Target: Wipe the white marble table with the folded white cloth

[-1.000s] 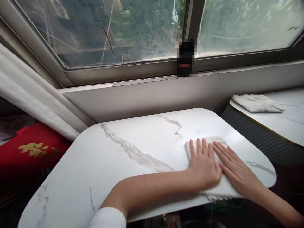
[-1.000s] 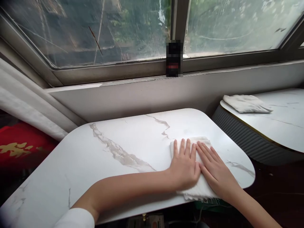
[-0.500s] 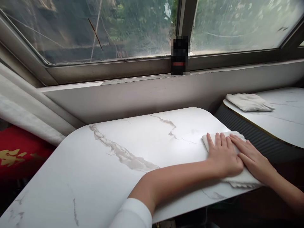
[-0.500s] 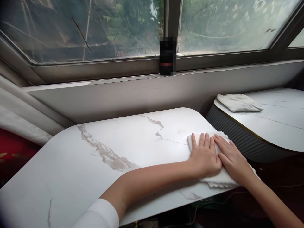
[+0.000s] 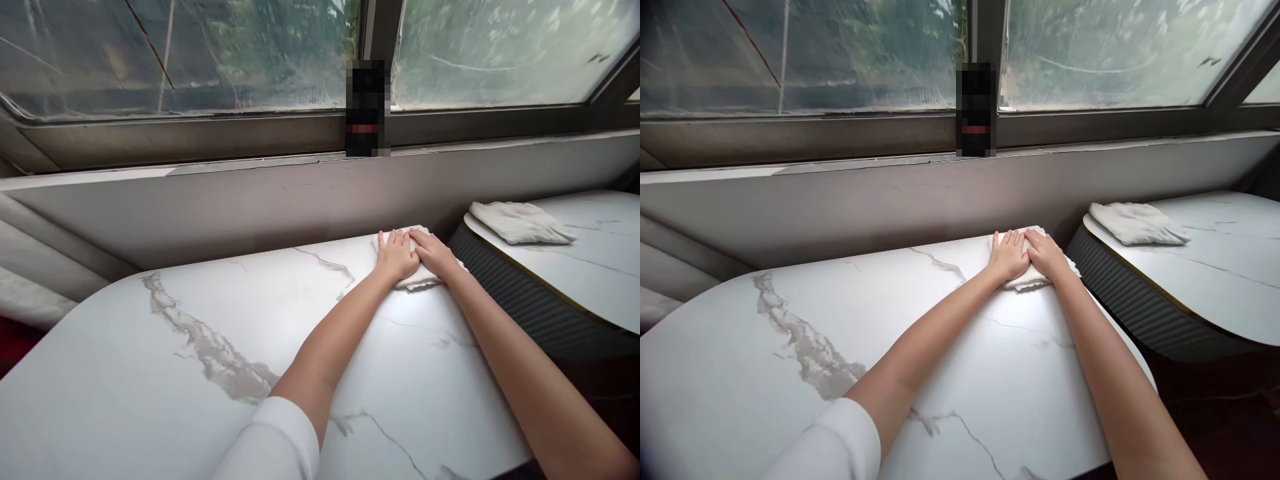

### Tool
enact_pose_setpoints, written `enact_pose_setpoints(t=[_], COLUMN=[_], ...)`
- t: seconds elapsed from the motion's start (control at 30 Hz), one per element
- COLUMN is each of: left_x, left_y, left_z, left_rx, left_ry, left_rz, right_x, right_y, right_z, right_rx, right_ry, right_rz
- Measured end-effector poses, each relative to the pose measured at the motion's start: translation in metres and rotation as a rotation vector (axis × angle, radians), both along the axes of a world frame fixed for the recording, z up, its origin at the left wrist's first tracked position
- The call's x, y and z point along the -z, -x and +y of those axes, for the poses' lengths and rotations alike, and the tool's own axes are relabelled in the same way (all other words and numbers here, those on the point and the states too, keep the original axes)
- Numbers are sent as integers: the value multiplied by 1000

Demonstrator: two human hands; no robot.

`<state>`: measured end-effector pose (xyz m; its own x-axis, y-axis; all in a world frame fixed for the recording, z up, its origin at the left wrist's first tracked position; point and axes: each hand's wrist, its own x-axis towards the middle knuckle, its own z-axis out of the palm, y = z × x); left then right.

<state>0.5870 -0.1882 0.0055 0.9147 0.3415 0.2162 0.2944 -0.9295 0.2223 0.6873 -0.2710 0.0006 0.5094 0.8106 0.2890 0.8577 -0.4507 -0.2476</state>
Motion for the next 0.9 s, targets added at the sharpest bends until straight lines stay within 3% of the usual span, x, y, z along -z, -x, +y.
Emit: enact_pose_setpoints(t=[0.23,0.43,0.57,0.77,0.9], left_x=[1,0,-2,-10,-15], left_y=[-8,15,52,133,189], left_z=[8,-21,-61,-122,-143], left_rx=[-33,7,83,281,328], left_ry=[-1,-19,-49,-54,-26], left_rz=[1,4,15,10,47], right_x=[0,3,6,13,14], right_y=[-11,10,47,140,198], right_z=[7,-30,-81,-164,-190], right_rx=[-37,-45,-27,59,37], right_ry=[-12,9,51,-11,-26], right_rz=[-6,-47,-102,-179,-244])
